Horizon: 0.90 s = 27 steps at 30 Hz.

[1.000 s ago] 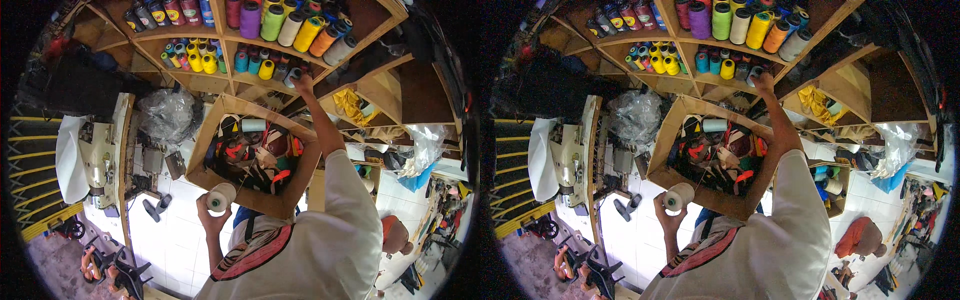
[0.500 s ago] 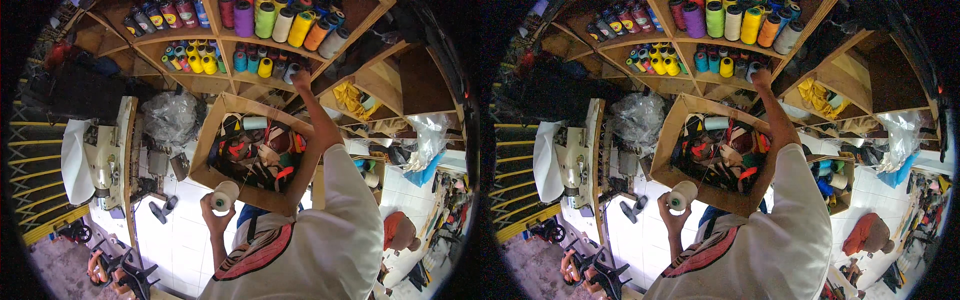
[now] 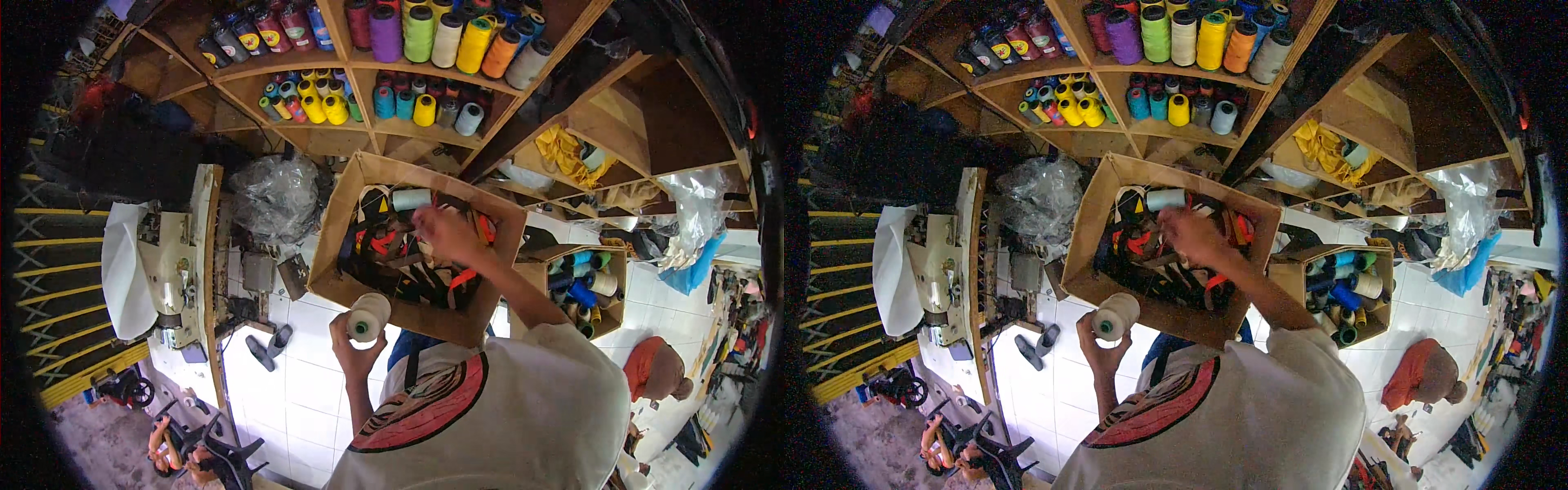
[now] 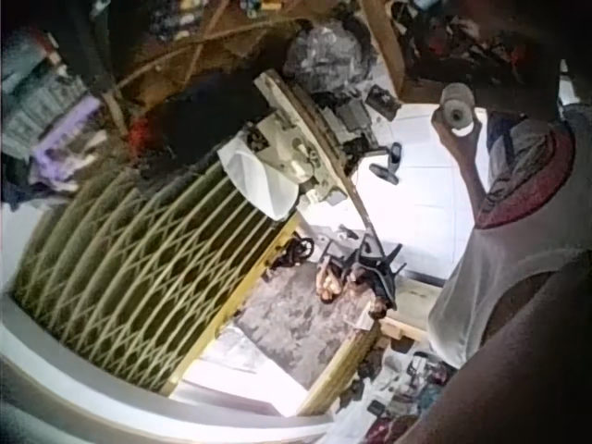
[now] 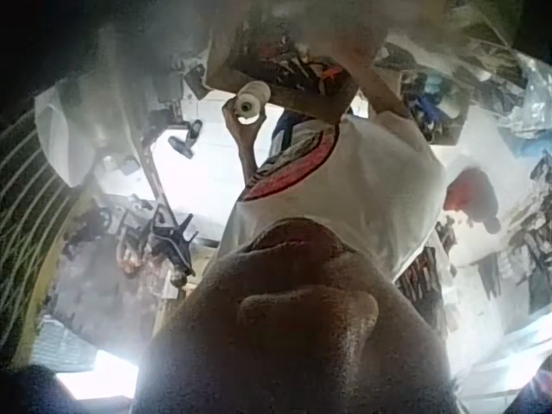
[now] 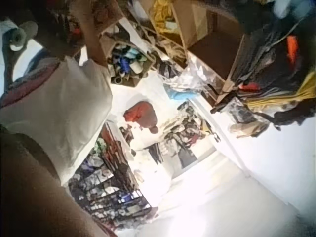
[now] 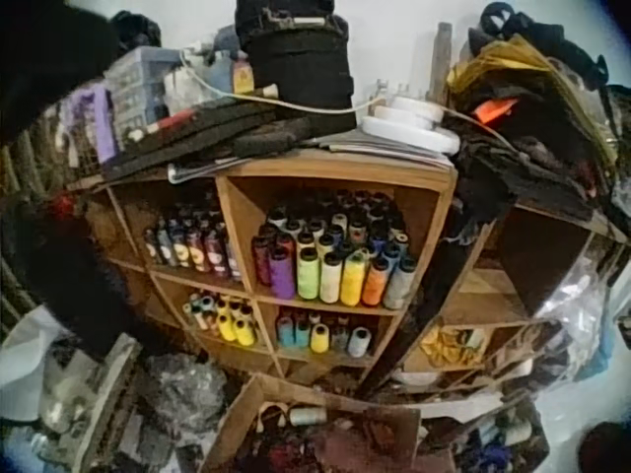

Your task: Organizing and sorting various colored thread spools from boxes onto shelves.

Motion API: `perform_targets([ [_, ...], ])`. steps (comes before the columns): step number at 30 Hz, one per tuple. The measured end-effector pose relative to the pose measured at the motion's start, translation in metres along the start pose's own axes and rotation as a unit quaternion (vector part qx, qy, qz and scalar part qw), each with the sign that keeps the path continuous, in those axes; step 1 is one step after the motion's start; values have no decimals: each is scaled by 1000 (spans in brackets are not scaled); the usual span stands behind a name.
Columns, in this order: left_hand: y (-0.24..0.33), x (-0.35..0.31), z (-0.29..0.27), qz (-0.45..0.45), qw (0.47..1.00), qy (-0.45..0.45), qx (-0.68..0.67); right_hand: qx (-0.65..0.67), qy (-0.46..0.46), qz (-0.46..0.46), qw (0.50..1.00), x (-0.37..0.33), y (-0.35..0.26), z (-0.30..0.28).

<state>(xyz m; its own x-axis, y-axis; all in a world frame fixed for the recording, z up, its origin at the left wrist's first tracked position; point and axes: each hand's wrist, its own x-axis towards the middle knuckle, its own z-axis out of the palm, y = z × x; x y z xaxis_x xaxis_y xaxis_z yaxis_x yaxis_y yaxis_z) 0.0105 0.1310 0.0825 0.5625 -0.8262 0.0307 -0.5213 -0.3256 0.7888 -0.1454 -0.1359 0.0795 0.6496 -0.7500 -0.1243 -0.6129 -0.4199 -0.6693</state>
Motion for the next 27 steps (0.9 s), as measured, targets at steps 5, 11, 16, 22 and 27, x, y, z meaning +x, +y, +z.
perform_targets([
  [5, -3, 8, 1, 20, 1000, -11, 9, 20, -559, -96, 823, -34, -13, -8],
  [11, 1, 6, -7, 38, 999, 6, 12, 222, -338, -78, 911, 40, 32, -12],
  [16, 2, 8, -2, 31, 999, -25, 15, -215, -157, -21, 964, 102, 100, 76],
  [22, 3, 3, -3, 32, 999, -25, 23, -409, -229, 51, 882, 145, 101, 127],
  [27, -5, -4, -6, 29, 999, -7, 11, -281, -135, -65, 948, 137, 63, 101],
])
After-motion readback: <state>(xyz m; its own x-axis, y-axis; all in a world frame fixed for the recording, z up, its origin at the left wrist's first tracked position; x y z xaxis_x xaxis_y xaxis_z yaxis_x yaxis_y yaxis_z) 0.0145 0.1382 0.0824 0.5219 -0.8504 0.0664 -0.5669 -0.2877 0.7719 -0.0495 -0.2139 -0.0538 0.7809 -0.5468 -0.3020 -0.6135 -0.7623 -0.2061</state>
